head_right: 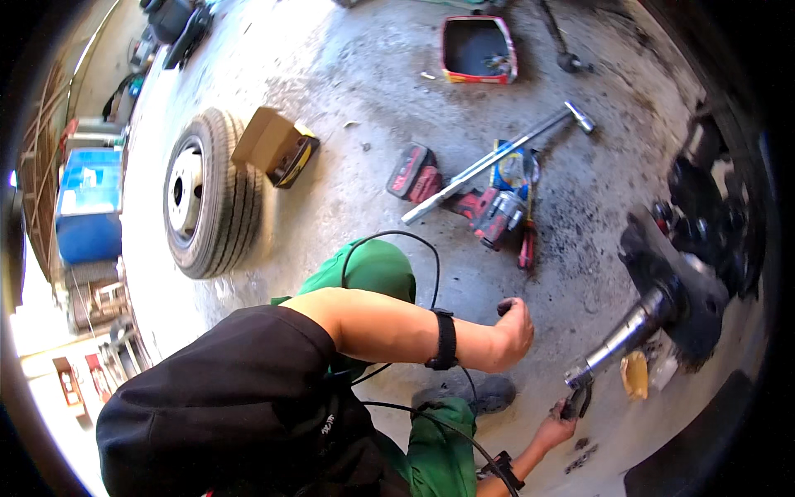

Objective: The person uses an impact wrench and a large socket wrench to disassemble and reassemble components of a truck's front axle hub.

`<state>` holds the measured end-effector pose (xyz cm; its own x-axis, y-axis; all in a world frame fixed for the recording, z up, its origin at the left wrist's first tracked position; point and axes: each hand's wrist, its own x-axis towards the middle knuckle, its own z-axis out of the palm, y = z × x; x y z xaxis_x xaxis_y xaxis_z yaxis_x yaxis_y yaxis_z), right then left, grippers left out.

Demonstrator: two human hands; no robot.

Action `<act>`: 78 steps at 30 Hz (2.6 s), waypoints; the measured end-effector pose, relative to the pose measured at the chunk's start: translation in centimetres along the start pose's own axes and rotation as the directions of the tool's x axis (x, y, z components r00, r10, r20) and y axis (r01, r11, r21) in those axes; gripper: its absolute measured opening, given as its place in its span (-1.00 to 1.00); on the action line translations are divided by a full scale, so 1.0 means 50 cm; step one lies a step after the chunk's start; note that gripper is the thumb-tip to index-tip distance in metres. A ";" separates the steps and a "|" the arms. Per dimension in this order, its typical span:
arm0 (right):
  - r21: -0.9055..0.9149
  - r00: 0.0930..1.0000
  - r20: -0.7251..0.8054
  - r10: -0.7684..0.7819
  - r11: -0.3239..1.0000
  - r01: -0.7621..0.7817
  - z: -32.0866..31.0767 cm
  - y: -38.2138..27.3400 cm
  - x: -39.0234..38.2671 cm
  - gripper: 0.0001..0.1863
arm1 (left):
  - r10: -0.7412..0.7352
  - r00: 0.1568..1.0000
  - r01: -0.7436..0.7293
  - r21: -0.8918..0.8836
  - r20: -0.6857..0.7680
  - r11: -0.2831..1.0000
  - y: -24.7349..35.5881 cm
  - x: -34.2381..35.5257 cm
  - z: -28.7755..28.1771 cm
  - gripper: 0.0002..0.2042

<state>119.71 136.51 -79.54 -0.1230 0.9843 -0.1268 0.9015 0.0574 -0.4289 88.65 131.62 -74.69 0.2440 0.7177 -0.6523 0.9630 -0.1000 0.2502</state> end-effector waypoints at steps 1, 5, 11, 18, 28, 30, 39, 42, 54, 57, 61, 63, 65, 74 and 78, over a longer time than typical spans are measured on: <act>0.012 0.999 0.047 0.003 1.000 -0.004 0.014 -0.011 0.009 -0.80 | 0.006 1.000 -0.006 -0.002 -0.022 1.000 -0.011 -0.019 -0.005 -0.72; -0.030 0.968 0.154 -0.199 0.978 0.206 0.063 -0.129 0.020 -0.80 | -0.053 0.997 0.053 -0.001 -0.060 0.999 -0.047 -0.091 -0.013 -0.70; -0.072 0.830 0.389 -0.400 0.885 0.460 0.100 -0.442 -0.048 -0.80 | -0.133 0.981 0.110 -0.157 -0.143 0.981 -0.119 -0.237 -0.029 -0.68; 0.008 0.657 0.561 -0.503 0.797 0.604 0.175 -0.583 -0.135 -0.78 | -0.381 0.846 0.228 -0.393 -0.373 0.891 -0.170 -0.417 -0.012 -0.73; 0.041 0.574 0.538 -0.618 0.699 0.714 0.222 -0.630 -0.213 -0.89 | -0.966 0.154 -0.167 -0.969 -0.209 0.183 -0.617 -0.700 0.408 -0.58; 0.014 0.583 0.563 -0.585 0.712 0.702 0.238 -0.643 -0.234 -0.90 | -0.990 0.027 0.116 -0.983 -0.142 0.144 -0.658 -0.662 0.588 -0.50; -0.082 0.521 0.655 -0.547 0.634 0.769 0.358 -0.703 -0.311 -0.91 | -0.973 -0.218 0.308 -0.951 -0.071 0.000 -0.711 -0.687 0.904 -0.43; -0.070 0.497 0.678 -0.541 0.626 0.776 0.390 -0.725 -0.351 -0.89 | -0.964 -0.241 0.252 -0.967 -0.109 0.046 -0.725 -0.680 0.917 -0.51; 0.029 0.476 0.662 -0.579 0.654 0.756 0.435 -0.749 -0.366 -0.91 | -0.934 -0.260 0.186 -0.962 -0.244 0.200 -0.624 -0.664 0.932 -0.88; 0.035 0.487 0.671 -0.559 0.680 0.732 0.445 -0.742 -0.363 -0.90 | -0.929 -0.257 0.145 -0.961 -0.265 0.234 -0.600 -0.668 0.925 -0.90; 0.045 0.508 0.688 -0.518 0.729 0.683 0.443 -0.730 -0.365 -0.89 | -0.970 -0.120 0.260 -0.949 -0.213 0.177 -0.609 -0.665 0.910 -0.85; 0.034 0.516 0.692 -0.506 0.736 0.677 0.435 -0.727 -0.366 -0.89 | -0.989 -0.051 0.276 -0.954 -0.138 0.119 -0.619 -0.657 0.905 -0.79; 0.025 0.514 0.683 -0.518 0.721 0.693 0.430 -0.721 -0.366 -0.89 | -0.978 -0.051 0.243 -0.952 -0.202 0.184 -0.633 -0.656 0.902 -0.76; -0.002 0.544 0.677 -0.496 0.738 0.675 0.421 -0.695 -0.362 -0.87 | -0.995 0.097 0.408 -0.911 -0.019 0.057 -0.721 -0.632 0.873 -0.86; 0.041 0.558 0.643 -0.525 0.751 0.660 0.418 -0.699 -0.358 -0.87 | -0.986 0.166 0.487 -0.871 0.027 0.059 -0.727 -0.619 0.843 -0.88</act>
<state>81.71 113.38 -80.97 -0.8086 0.4115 -0.4204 0.5786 0.6855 -0.4420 50.92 83.98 -93.77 -0.9056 0.1995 -0.3742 0.0757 0.9443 0.3203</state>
